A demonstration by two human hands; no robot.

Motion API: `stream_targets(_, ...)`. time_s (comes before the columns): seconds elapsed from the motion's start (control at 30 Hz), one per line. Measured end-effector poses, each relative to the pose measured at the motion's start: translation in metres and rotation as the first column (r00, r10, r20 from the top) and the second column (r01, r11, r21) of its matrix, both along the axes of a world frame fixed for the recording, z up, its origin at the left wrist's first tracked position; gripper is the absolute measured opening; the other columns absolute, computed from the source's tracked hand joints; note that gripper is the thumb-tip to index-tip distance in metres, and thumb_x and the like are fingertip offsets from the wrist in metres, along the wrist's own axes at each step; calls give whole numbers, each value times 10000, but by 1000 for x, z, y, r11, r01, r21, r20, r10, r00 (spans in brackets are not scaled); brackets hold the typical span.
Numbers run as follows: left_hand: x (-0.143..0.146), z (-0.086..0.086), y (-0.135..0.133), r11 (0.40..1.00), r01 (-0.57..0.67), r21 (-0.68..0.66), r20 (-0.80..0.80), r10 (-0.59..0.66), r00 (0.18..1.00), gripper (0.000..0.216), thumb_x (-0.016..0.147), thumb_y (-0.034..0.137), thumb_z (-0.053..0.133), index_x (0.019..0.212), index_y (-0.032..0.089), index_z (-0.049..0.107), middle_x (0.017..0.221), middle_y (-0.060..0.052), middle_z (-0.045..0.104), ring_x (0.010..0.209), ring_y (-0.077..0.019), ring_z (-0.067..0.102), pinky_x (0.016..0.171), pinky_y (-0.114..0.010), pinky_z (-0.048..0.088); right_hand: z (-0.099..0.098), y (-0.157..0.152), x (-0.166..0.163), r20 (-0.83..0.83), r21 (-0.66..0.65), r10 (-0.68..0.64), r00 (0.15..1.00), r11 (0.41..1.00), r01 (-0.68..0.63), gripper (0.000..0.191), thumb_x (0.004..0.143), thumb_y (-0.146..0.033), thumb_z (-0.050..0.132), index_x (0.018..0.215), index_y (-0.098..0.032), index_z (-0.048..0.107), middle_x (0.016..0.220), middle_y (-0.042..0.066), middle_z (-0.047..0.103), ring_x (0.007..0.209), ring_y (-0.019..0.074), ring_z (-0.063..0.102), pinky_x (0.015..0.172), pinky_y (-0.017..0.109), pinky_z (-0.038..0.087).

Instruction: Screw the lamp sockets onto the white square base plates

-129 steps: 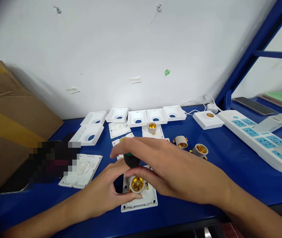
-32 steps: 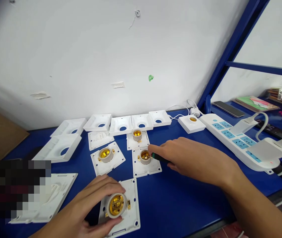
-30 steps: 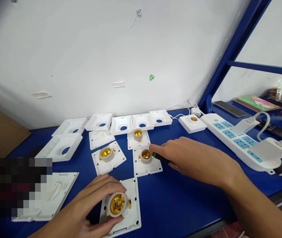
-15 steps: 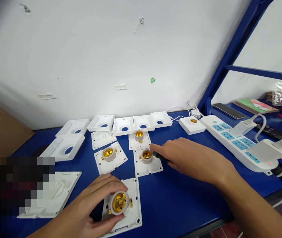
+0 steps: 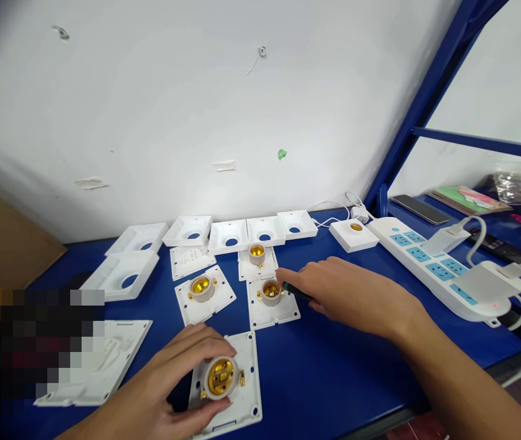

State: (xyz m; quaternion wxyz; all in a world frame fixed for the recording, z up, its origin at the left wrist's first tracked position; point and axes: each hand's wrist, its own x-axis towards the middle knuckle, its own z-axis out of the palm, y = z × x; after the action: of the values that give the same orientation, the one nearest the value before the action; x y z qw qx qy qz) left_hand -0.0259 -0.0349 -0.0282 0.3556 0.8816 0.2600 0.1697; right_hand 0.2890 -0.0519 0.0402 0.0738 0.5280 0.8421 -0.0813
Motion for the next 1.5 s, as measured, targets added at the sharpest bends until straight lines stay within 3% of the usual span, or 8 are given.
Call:
stream_targets(0.33,0,-1,-1,999,14,-34,21,-13,1000,374,912,133,764,1209,299,608,1126,9,680,1075,-205,645,1129,-368,431,0,0,-1,6,-24,-5,1000,1000,5,437,936,-66,579,1308,-294,591,913,40,745,714,233,708,595,320,367)
stream_targets(0.63,-6,-3,-3,999,18,-51,11,-17,1000,378,933,185,770,1239,326,597,1139,18,657,1095,-199,619,1103,-336,441,-3,-3,12,-84,-132,5,996,991,-16,636,884,-133,681,1447,-372,507,1094,28,758,957,292,755,754,362,500)
stream_targets(0.87,-3,-3,-1,999,20,-34,25,-19,1000,380,922,177,784,1227,315,604,1128,16,659,1088,-197,620,1056,-311,462,-4,-2,13,-104,-140,-31,994,990,17,535,871,-102,636,1345,-346,593,1085,36,758,943,278,751,760,352,497)
stream_targets(1.2,-2,-2,-2,1000,12,-23,35,-11,999,365,922,190,789,1219,308,613,1129,12,673,1086,-200,638,1113,-338,449,6,-3,20,-114,-141,-70,991,989,54,311,924,-167,612,1195,-319,615,892,2,731,761,223,688,600,298,402)
stream_targets(1.33,-1,-2,-1,1000,18,-20,35,-17,999,360,927,189,777,1227,302,612,1138,5,679,1083,-201,644,1106,-345,461,1,-5,18,-59,-121,-49,997,992,42,429,906,-118,615,1285,-318,619,1053,48,769,853,255,733,643,320,454)
stream_targets(1.43,-2,-2,-1,1000,13,-28,25,-12,1000,362,925,179,773,1226,305,617,1133,4,681,1081,-202,646,1097,-344,470,-9,-7,15,-84,-59,-9,996,998,4,614,888,-101,636,1444,-346,549,1264,77,756,1014,294,760,790,365,525)
stream_targets(1.5,-3,-2,-1,999,9,-32,22,-8,1000,362,925,176,770,1227,307,620,1130,3,681,1080,-203,648,1109,-352,466,-14,-8,13,-114,-13,3,993,1000,-4,656,892,-94,621,1488,-351,525,1274,77,761,1026,295,769,864,379,534)
